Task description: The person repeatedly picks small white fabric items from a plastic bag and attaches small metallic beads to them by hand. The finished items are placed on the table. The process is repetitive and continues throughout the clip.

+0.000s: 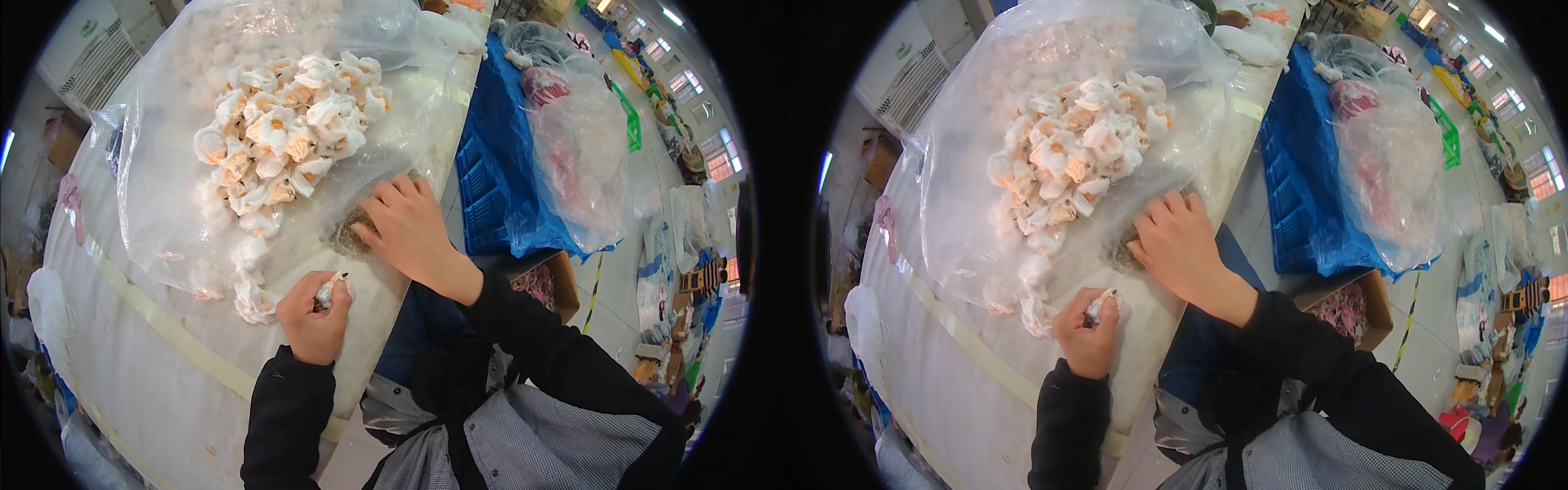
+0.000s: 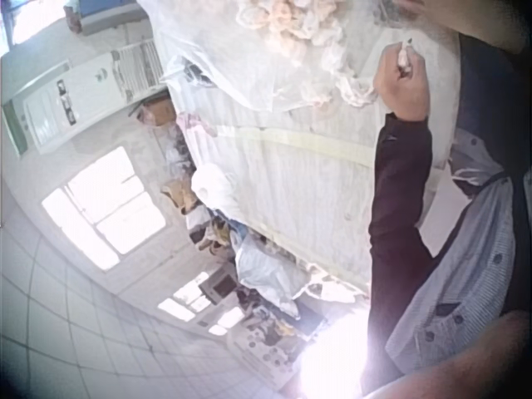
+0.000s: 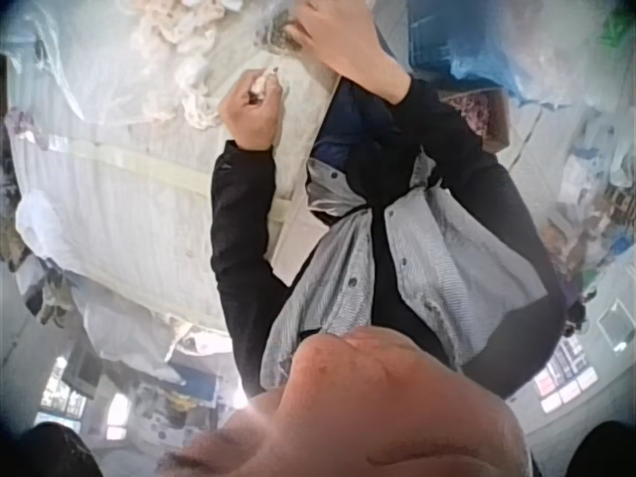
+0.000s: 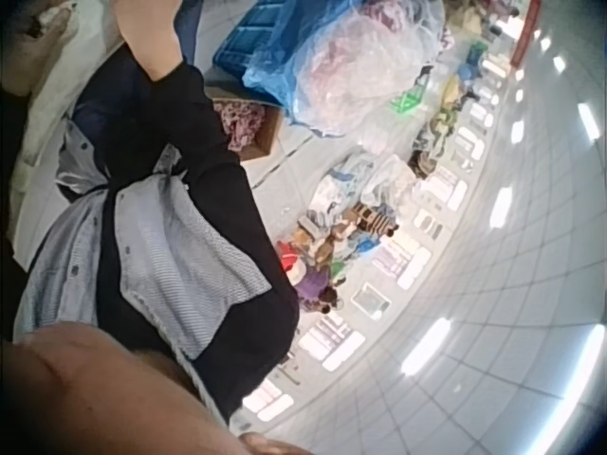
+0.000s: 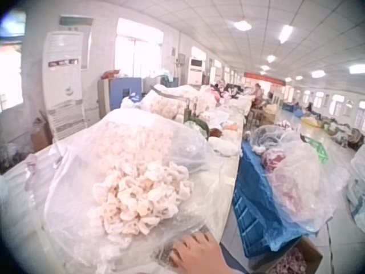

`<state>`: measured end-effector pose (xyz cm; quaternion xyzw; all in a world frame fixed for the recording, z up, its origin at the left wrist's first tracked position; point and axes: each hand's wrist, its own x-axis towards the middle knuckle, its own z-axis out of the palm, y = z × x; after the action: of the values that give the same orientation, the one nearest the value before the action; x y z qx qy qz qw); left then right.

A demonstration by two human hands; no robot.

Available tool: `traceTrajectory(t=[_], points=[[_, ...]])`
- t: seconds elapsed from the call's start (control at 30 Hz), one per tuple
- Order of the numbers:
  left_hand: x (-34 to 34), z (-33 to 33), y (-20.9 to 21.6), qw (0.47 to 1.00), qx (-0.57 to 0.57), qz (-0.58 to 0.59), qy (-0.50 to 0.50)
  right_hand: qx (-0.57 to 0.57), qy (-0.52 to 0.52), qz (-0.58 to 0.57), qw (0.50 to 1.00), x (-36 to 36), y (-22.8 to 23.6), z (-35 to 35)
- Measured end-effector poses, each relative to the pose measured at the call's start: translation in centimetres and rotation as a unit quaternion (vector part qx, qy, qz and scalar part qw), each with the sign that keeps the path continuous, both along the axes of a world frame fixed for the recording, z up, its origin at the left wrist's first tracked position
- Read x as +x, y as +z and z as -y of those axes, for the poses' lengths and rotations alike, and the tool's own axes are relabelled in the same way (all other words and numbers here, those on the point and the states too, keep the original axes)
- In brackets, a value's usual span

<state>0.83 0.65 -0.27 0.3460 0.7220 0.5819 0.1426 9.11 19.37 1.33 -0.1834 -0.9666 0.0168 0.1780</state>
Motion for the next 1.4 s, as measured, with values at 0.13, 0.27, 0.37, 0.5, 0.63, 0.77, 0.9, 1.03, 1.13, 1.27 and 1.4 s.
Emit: traceTrajectory(t=[0.13,0.27,0.37,0.5,0.63,0.77,0.9,1.03,1.13,1.27,1.4], points=[[0.0,0.0,0.0,1.0,-0.01,0.011,0.006,-0.015,0.055,-0.044,0.997,-1.2,-1.0,-0.6],[0.2,-0.1,-0.1,1.0,-0.027,-0.013,0.002,-0.052,0.092,-0.059,0.993,-0.9,-1.7,-0.1],[0.2,-0.2,0.1,0.999,-0.041,0.013,0.006,-0.071,0.107,-0.066,0.989,-0.4,-1.7,0.0],[0.1,-0.1,-0.1,0.999,-0.05,0.011,0.005,-0.101,0.13,-0.116,0.98,0.1,-1.5,-0.4],[0.1,-0.1,0.5,0.998,-0.046,0.047,0.008,-0.163,0.142,-0.194,0.957,0.5,-0.8,0.0],[0.2,0.1,-0.3,0.998,-0.046,0.035,0.019,-0.249,0.16,-0.2,0.934,1.6,0.2,2.7],[0.4,0.0,-0.4,0.999,-0.041,-0.004,0.011,-0.256,0.161,-0.209,0.93,2.0,-0.6,3.7],[0.3,0.0,-0.1,0.999,-0.047,0.012,0.013,-0.255,0.168,-0.205,0.93,1.9,-0.4,3.8],[0.3,0.0,0.0,0.999,-0.033,0.029,0.014,-0.261,0.176,-0.199,0.928,2.1,-0.4,3.9],[0.3,-0.1,-0.7,0.999,-0.01,0.042,0.017,-0.289,0.184,-0.189,0.92,2.2,-0.6,3.7],[0.3,-0.1,0.2,0.999,-0.036,0.036,0.007,-0.369,0.166,-0.152,0.902,2.4,-0.1,3.1]])
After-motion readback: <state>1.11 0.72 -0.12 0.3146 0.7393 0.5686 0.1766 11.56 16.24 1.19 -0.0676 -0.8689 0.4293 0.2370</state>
